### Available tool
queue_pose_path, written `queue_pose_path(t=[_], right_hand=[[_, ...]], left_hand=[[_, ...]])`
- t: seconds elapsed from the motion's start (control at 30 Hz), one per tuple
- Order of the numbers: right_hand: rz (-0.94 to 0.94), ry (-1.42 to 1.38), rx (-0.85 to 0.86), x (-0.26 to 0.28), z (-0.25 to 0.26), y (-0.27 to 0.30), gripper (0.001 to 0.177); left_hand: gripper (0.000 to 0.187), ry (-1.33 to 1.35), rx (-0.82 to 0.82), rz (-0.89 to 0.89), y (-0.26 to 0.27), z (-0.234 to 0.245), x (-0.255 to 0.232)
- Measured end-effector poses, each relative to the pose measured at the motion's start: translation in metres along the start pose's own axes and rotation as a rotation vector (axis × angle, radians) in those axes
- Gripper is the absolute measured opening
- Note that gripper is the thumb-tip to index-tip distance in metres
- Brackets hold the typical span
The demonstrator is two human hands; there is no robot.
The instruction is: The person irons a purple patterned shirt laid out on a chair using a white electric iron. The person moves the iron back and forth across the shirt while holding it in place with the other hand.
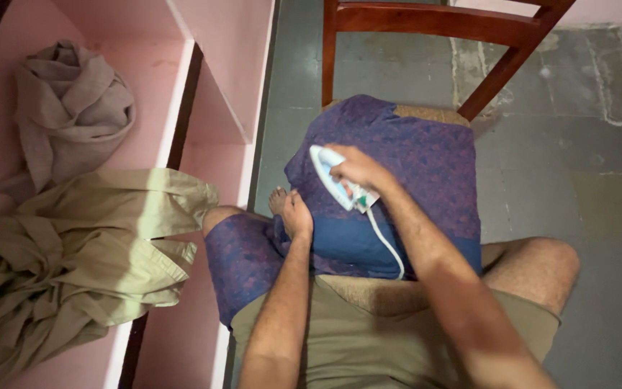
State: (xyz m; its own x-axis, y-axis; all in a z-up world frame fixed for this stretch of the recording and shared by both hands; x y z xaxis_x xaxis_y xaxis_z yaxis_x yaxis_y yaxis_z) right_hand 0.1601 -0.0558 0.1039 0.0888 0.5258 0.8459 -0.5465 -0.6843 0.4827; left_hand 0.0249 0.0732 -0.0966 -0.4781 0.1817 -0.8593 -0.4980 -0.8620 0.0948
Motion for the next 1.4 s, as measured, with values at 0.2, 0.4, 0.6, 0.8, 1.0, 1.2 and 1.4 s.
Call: queue_pose_path(t=[0.2,0.4,0.6,0.8,1.0,1.2,1.4], right_hand=[[-0.026,0.052,0.119,-0.003,-0.058,0.038,0.075],[-0.044,0.122,-0.064,0.005,-0.060,0.057,0.074],[-0.016,-0.021,-0.343,0.012,-0.043,0.027,0.066],[0.020,-0.084,-0.407,0.014,-0.017,-0.018,0.055],[-0.013,-0.110,-0.303,0.004,-0.027,-0.011,0.055],[-0.001,-0.149,-0.287,-0.011,-0.049,0.030,0.068],[-0.049,0.045,-0.296,-0.031,-0.062,0.096,0.074]], left_hand=[[0.043,0.081,-0.053,0.038,-0.008,-0.006,0.022],[0.044,-0.013,0.000,0.063,-0.013,-0.008,0.024],[0.042,-0.061,-0.032,0.005,-0.012,-0.010,0.021],[0.036,-0.179,-0.185,-0.263,-0.020,-0.004,0.016],[0.035,-0.308,-0.278,-0.436,-0.022,0.008,0.004],[0.041,-0.060,-0.072,-0.030,-0.010,-0.005,0.012],[0.043,-0.095,-0.045,-0.025,-0.014,-0.007,0.017]])
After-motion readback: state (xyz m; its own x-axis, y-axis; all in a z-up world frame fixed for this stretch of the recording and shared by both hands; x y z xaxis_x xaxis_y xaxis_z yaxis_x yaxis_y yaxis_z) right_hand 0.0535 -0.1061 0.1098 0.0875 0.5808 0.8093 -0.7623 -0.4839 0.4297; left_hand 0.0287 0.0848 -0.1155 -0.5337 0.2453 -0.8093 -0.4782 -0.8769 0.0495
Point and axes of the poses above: each hand's wrist, its own y-axis away from the middle knuckle, its own z-axis out of the back of the hand, x = y × z, the point moved 5 cm from there along -y, towards the middle knuckle, and after that the axes turned 14 degrees about -z, right-handed, at the moved point
